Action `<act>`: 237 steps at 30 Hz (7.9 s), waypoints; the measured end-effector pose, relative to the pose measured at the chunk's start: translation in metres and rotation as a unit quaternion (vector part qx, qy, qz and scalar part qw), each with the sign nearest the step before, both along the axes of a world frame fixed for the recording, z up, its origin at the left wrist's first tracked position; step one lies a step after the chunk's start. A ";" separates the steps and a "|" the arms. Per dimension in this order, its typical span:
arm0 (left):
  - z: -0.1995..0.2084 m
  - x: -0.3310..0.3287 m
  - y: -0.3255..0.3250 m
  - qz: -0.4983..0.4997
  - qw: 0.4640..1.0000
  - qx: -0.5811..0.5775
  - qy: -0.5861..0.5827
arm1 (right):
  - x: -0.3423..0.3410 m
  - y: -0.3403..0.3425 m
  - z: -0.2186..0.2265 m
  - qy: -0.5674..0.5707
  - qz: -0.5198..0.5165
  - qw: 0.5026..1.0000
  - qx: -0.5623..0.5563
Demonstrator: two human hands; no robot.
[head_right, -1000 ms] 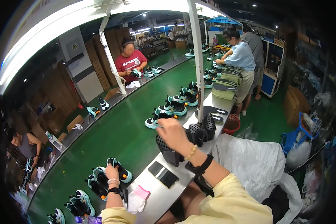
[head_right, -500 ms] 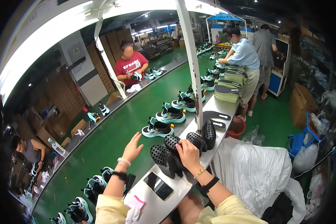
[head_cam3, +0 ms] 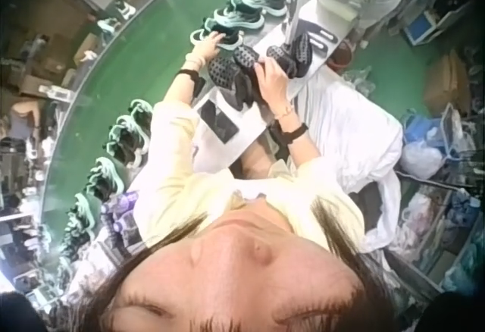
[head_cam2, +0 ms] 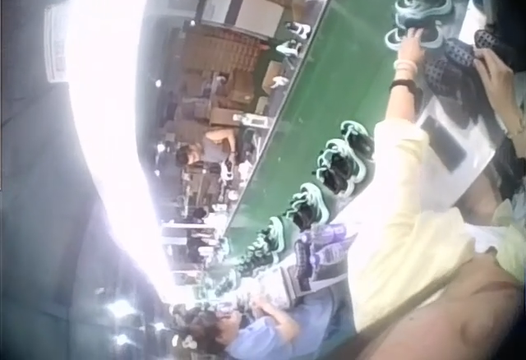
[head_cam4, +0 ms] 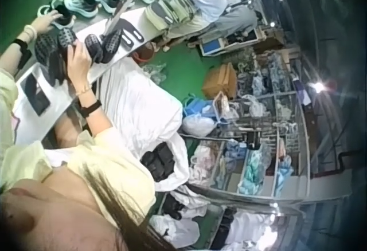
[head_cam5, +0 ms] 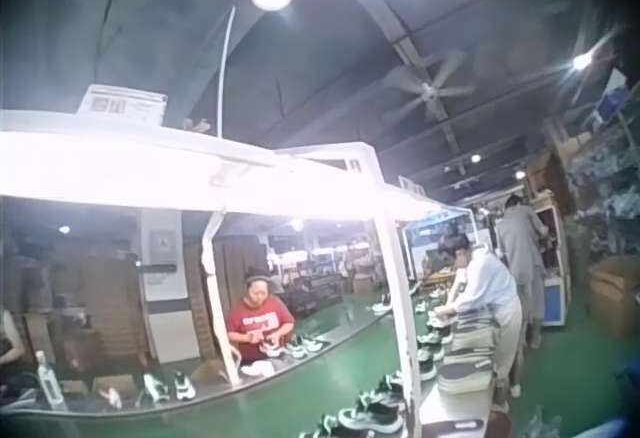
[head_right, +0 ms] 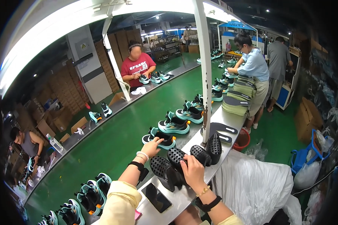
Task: The recorder is at a workstation in a shoe factory, picking up and organizing finished or semi-finished sneakers on a conveyor belt and workstation table.
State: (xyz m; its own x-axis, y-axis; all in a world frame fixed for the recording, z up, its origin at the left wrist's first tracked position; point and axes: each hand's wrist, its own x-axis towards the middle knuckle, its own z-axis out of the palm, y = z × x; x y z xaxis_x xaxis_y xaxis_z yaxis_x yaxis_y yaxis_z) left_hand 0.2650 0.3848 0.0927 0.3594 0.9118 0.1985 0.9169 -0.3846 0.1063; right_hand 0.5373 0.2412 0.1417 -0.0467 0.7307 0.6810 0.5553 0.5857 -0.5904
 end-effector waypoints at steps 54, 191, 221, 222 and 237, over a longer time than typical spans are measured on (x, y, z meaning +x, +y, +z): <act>-0.072 -0.139 -0.405 0.500 0.850 0.092 -0.138 | -0.407 -0.132 -0.067 -0.460 0.165 0.867 -0.096; -0.070 0.021 -0.606 0.477 0.824 0.269 -0.145 | -0.112 -0.238 -0.088 -0.030 0.510 0.664 -0.545; -0.059 0.018 -0.620 0.483 0.821 0.275 -0.127 | -0.113 -0.242 -0.108 0.003 0.514 0.716 -0.473; -0.057 0.020 -0.620 0.485 0.821 0.278 -0.118 | -0.112 -0.242 -0.110 0.011 0.515 0.716 -0.471; -0.060 0.018 -0.612 0.475 0.825 0.267 -0.151 | -0.107 -0.239 -0.108 0.071 0.512 0.717 -0.469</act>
State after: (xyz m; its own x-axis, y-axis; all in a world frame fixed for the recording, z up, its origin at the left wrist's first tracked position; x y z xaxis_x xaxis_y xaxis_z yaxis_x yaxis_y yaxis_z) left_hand 0.2833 -0.2268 0.0323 -0.6060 0.5071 0.6128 0.7944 0.4252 0.4338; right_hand 0.4300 0.0021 0.0341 -0.8637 0.5028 -0.0352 0.0131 -0.0473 -0.9988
